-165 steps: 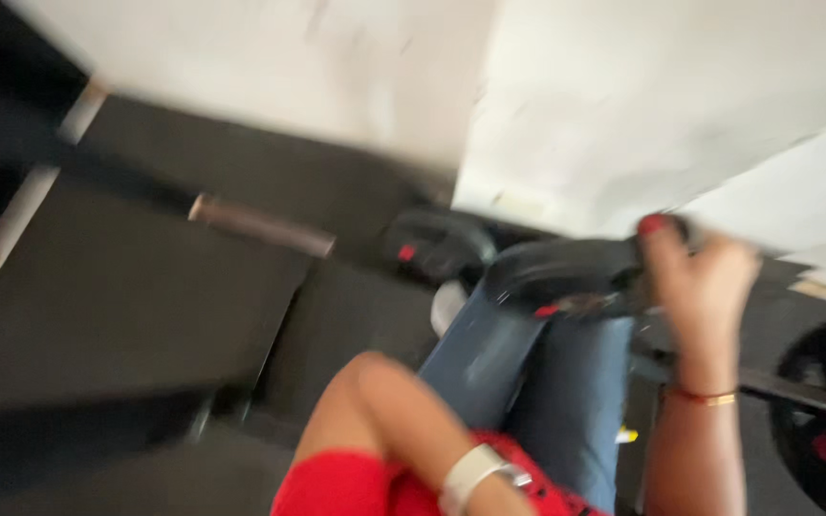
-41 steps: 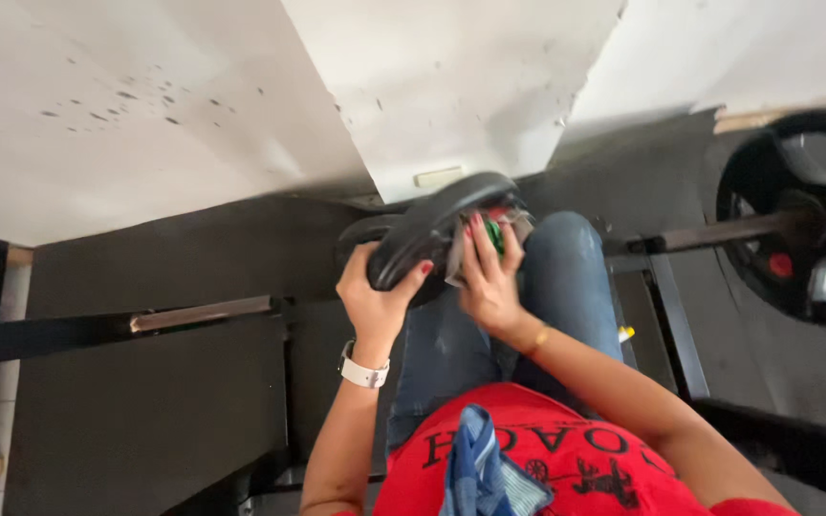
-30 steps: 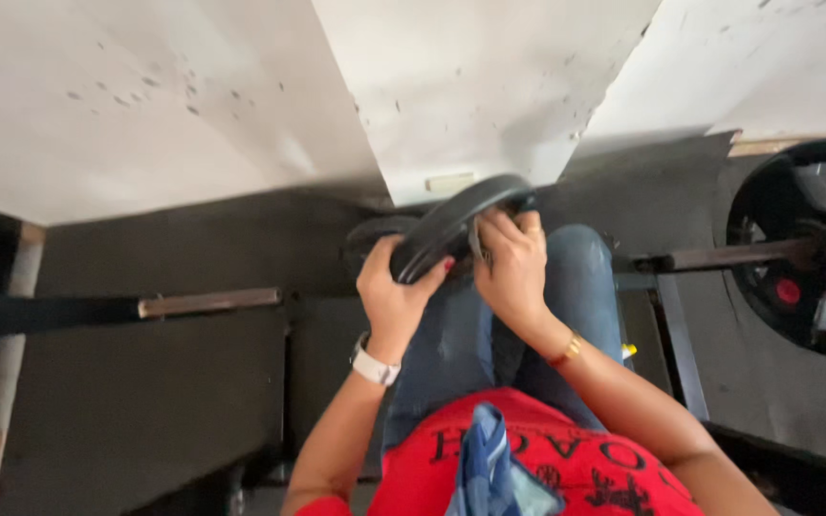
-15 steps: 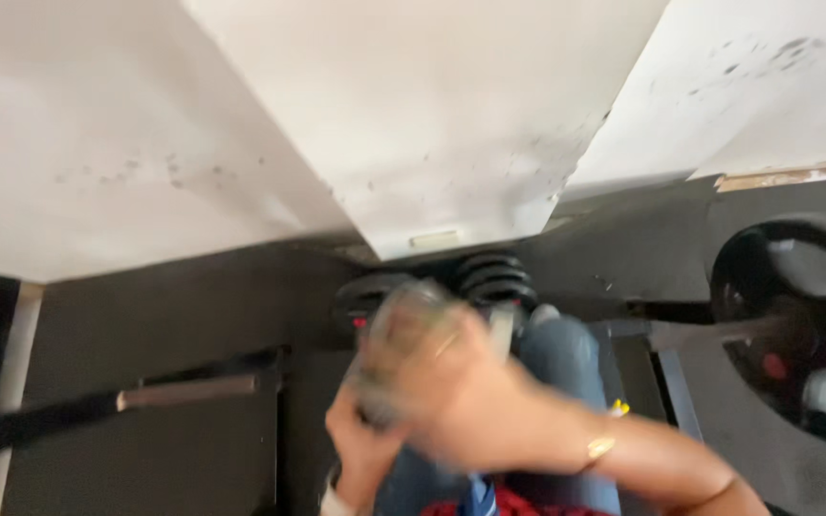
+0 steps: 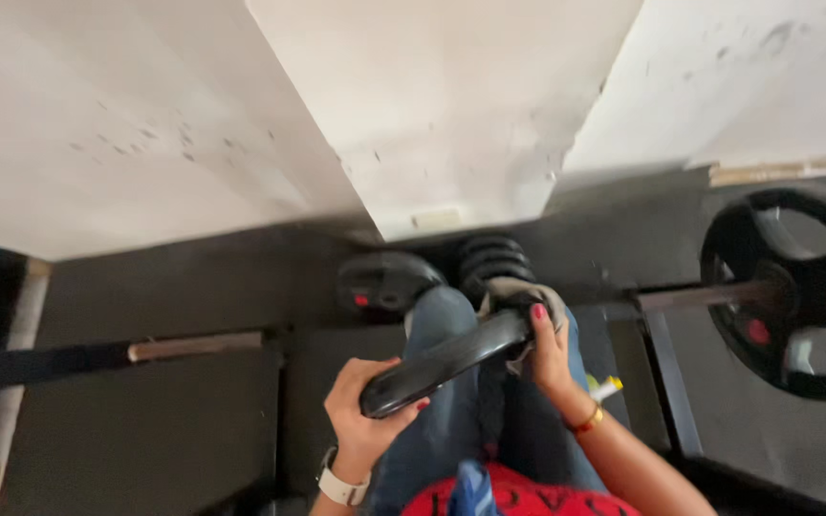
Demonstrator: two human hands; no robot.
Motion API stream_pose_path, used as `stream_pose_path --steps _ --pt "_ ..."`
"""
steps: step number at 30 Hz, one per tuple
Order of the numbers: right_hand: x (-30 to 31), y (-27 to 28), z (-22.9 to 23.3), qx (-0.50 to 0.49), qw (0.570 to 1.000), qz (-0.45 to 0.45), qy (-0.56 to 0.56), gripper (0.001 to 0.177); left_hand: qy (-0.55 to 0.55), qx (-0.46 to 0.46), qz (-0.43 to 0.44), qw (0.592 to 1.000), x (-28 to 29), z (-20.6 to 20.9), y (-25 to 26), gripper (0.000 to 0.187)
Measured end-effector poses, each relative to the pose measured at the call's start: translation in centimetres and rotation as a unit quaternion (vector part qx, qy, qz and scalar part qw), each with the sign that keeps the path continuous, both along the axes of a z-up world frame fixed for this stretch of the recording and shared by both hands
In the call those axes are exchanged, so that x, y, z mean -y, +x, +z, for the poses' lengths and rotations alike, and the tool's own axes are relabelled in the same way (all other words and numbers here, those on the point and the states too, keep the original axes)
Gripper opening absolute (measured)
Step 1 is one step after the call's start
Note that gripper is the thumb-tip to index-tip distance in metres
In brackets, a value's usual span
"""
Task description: The person wipes a weight plate and a barbell collar with a cloth.
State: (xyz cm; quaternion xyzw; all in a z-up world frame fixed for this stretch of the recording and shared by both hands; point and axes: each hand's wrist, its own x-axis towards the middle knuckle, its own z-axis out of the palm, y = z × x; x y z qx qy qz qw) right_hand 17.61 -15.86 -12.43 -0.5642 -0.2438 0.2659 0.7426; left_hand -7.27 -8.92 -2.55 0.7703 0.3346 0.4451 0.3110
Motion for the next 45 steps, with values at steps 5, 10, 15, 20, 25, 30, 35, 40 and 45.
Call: stream_pose_path --steps 5,10,15,20,25,30,35,40,45 --pt "-1.9 -0.9 4.8 0.267 0.961 0.039 -0.063 0.046 -0.028 -0.018 0.025 0.999 -0.8 -1.0 -0.2 0.043" --pt "-4.6 -5.7 14.1 0.58 0.814 0.019 -0.026 0.025 -0.056 -0.019 0.027 0.998 -1.6 0.2 0.8 0.035" --pt "-6.1 -7.0 15.5 0.73 0.68 0.024 0.064 0.039 -0.024 -0.047 0.05 0.997 -3.1 -2.9 -0.2 0.041" --pt "-5.7 -2.2 13.0 0.435 0.896 0.085 -0.012 0.03 -0.056 -0.021 0.037 0.998 -3.2 -1.9 -1.3 0.047" --pt "-5.8 -1.1 11.2 0.269 0.956 0.116 0.021 0.046 -0.069 0.001 0.041 0.997 -3.7 -1.3 -1.8 0.048" --pt "-6.4 0.4 10.2 0.391 0.901 0.188 0.009 0.057 0.02 -0.194 0.041 0.98 -3.8 2.4 -3.5 0.122" --pt "-6.5 0.4 12.0 0.381 0.896 0.223 0.037 0.027 -0.164 -0.371 -0.222 0.887 -2.6 16.0 -1.3 0.044" --pt "-6.2 0.1 12.0 0.363 0.905 0.218 0.032 0.019 -0.034 -0.156 -0.685 0.711 0.4 14.2 -3.7 0.018" --pt "-6.9 1.2 9.6 0.351 0.908 0.216 0.078 0.037 -0.013 0.077 -0.588 0.805 0.1 18.5 -2.4 0.037"
